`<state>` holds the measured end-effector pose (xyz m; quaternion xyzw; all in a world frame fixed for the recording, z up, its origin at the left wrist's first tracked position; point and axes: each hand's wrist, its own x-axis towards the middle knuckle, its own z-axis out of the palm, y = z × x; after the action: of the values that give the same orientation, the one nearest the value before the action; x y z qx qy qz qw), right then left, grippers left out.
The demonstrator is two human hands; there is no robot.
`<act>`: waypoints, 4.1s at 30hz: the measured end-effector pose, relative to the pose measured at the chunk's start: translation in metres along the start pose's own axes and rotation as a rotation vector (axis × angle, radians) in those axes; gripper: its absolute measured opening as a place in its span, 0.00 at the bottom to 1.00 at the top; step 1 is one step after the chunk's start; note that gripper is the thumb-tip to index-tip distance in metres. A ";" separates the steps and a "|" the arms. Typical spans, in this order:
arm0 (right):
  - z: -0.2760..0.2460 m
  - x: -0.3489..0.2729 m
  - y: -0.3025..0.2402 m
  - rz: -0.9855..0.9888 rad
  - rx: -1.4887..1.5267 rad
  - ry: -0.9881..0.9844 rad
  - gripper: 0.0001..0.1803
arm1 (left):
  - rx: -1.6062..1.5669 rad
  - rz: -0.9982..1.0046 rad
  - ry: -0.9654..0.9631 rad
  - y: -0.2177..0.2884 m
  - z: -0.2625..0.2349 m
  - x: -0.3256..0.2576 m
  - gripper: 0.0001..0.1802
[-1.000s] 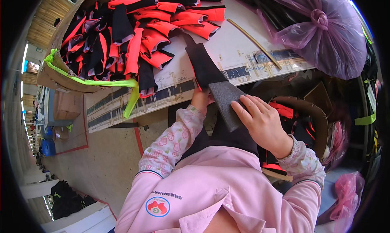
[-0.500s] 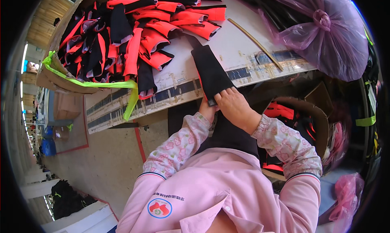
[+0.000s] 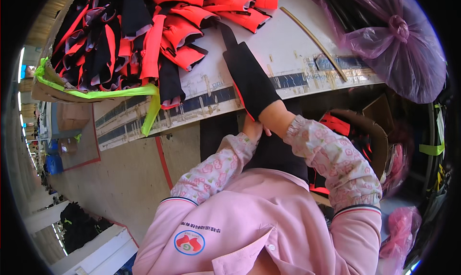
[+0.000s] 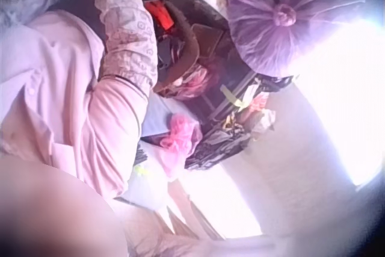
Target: Assembling black and orange fabric components of life jackets or safety vests by inserting foam inserts or straps and organizing parts on a workstation.
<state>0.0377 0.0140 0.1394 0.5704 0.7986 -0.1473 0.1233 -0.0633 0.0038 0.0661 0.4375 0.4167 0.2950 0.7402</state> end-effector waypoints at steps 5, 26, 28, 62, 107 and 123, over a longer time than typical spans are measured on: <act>0.021 0.008 -0.001 0.059 -0.041 0.279 0.19 | 0.057 -0.032 -0.115 -0.004 -0.005 0.006 0.10; 0.034 0.012 -0.028 0.339 0.747 0.097 0.06 | 0.006 -0.028 -0.090 0.004 -0.030 -0.006 0.09; 0.050 0.032 -0.020 0.563 1.091 0.265 0.06 | 0.044 -0.025 -0.115 0.003 -0.036 -0.003 0.09; 0.034 -0.037 -0.025 -0.089 0.352 0.664 0.27 | -0.335 -0.441 -0.293 0.066 -0.068 -0.029 0.22; -0.041 -0.272 0.059 0.465 0.923 1.301 0.10 | 0.567 0.767 0.725 0.132 -0.147 -0.031 0.23; -0.010 -0.438 0.096 1.049 0.830 0.755 0.23 | 0.494 0.274 0.297 0.115 -0.104 -0.040 0.12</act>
<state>0.2680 -0.3362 0.2998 0.8858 0.2906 -0.1524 -0.3281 -0.1818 0.0645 0.1554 0.6081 0.5167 0.3425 0.4960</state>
